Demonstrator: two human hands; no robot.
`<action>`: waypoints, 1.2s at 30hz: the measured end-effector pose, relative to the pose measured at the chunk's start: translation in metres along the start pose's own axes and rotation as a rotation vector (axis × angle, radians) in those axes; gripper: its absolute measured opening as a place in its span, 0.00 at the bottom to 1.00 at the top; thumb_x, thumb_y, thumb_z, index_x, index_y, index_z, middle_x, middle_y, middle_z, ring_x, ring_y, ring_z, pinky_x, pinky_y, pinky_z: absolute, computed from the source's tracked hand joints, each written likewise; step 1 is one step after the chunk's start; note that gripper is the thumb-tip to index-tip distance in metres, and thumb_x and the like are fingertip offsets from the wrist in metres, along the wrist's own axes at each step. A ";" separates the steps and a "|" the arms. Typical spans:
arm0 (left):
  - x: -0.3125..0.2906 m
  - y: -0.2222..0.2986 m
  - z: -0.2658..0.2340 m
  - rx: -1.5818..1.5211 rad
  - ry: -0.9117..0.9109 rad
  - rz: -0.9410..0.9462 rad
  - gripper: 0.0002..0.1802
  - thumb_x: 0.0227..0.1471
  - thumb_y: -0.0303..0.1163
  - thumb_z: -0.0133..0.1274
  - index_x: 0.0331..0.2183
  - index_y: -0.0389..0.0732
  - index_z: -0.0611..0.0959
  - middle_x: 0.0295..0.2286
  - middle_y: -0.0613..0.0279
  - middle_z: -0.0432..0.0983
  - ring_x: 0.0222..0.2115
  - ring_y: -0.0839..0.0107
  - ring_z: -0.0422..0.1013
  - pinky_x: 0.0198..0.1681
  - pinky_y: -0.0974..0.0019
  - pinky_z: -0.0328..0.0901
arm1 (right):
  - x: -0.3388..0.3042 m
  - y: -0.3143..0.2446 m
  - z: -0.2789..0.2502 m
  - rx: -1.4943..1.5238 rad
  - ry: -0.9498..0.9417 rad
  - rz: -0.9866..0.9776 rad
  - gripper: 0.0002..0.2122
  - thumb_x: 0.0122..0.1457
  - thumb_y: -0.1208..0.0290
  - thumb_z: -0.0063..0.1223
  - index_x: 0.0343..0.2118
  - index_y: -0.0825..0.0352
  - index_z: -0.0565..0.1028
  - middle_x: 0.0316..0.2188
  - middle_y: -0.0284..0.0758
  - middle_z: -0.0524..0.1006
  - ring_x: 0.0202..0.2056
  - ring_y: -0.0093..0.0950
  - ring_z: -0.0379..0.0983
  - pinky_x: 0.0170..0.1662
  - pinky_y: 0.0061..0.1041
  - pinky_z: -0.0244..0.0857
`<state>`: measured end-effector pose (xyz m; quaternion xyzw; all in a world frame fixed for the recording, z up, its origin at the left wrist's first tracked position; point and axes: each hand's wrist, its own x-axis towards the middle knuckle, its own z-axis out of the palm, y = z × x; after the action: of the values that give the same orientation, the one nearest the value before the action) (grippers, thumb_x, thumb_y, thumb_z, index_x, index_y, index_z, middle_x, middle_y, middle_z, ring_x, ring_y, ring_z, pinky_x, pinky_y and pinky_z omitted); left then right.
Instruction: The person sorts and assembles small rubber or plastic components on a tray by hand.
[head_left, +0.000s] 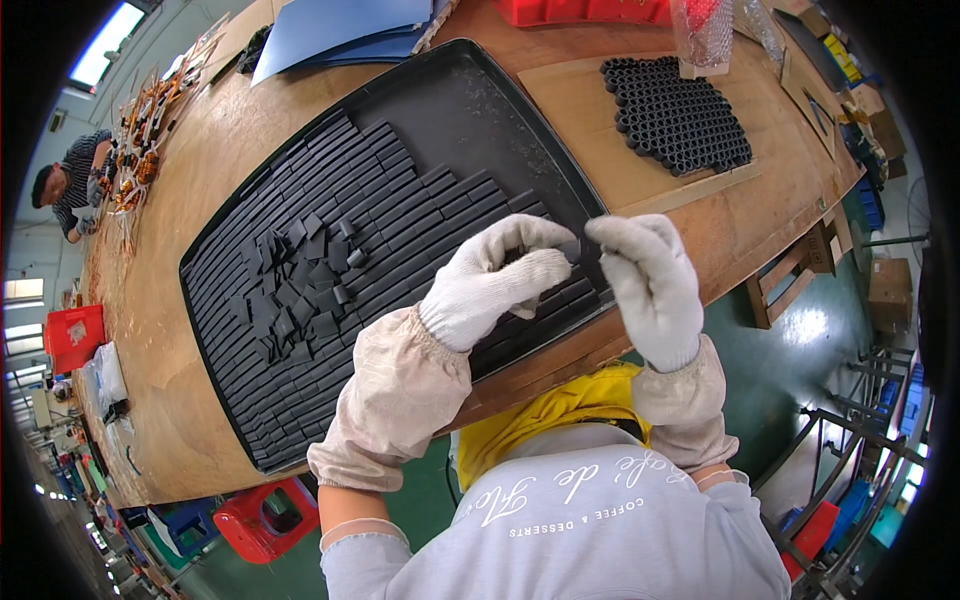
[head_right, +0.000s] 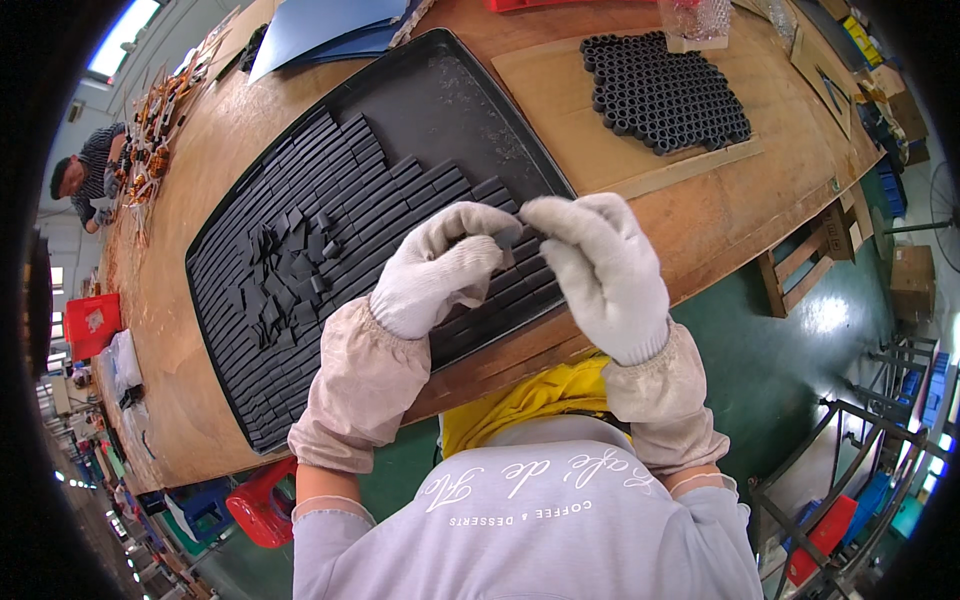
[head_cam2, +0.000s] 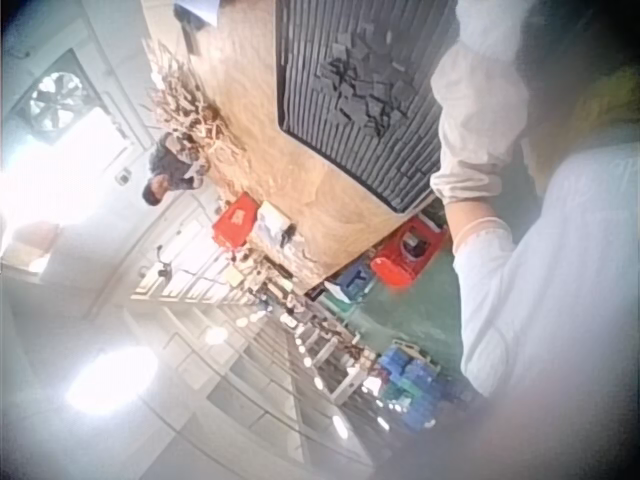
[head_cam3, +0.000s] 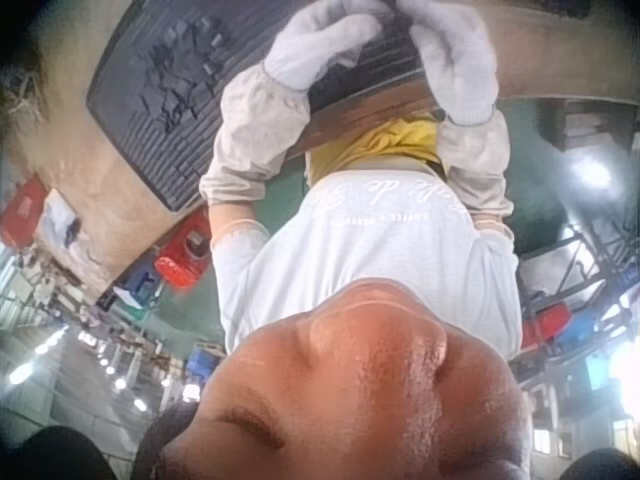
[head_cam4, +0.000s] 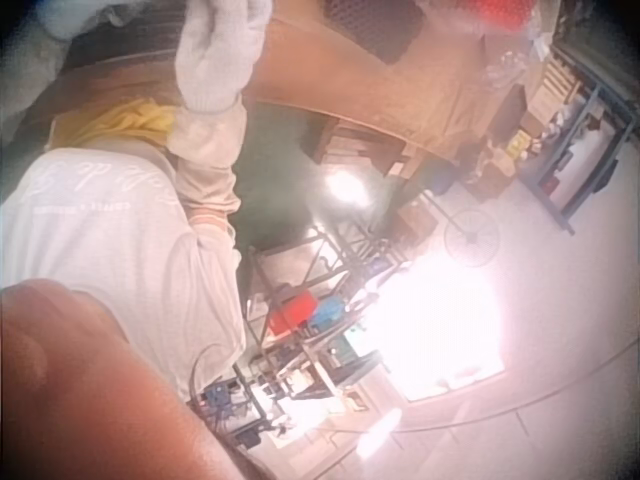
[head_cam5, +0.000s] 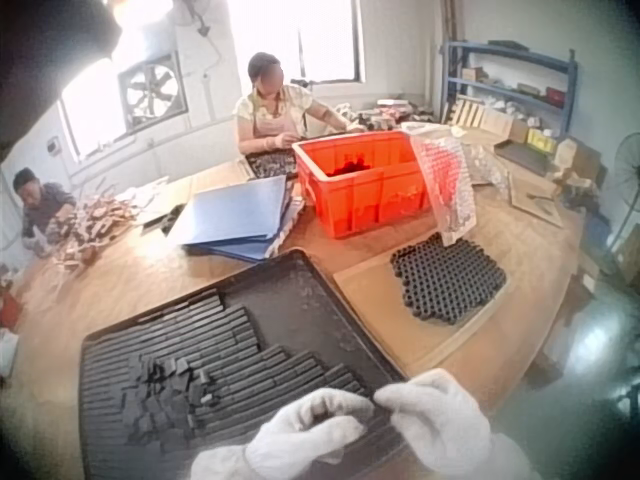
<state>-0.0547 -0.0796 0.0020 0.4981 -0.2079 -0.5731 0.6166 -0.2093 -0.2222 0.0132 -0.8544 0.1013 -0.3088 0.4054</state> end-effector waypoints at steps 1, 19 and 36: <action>0.000 0.001 0.000 -0.066 -0.018 0.030 0.16 0.56 0.40 0.59 0.43 0.42 0.79 0.31 0.71 0.76 0.25 0.86 0.67 0.27 0.79 0.64 | 0.000 -0.001 -0.002 0.004 0.052 0.054 0.14 0.55 0.85 0.55 0.45 0.68 0.77 0.35 0.37 0.75 0.36 0.29 0.74 0.40 0.24 0.69; 0.001 0.001 0.003 0.146 -0.021 -0.008 0.20 0.54 0.38 0.61 0.46 0.41 0.78 0.34 0.71 0.77 0.31 0.85 0.70 0.32 0.78 0.66 | 0.000 -0.009 0.007 0.060 -0.025 0.034 0.12 0.54 0.82 0.59 0.41 0.64 0.78 0.32 0.33 0.75 0.30 0.23 0.73 0.32 0.19 0.67; 0.002 -0.001 0.001 0.119 -0.006 -0.044 0.19 0.56 0.41 0.59 0.47 0.44 0.78 0.34 0.74 0.78 0.32 0.86 0.70 0.31 0.80 0.66 | -0.001 -0.005 0.006 -0.068 -0.075 -0.015 0.13 0.52 0.81 0.61 0.41 0.63 0.79 0.28 0.35 0.74 0.27 0.29 0.72 0.29 0.26 0.66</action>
<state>-0.0557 -0.0817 0.0011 0.5369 -0.2324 -0.5745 0.5724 -0.2074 -0.2151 0.0134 -0.8795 0.0899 -0.2760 0.3772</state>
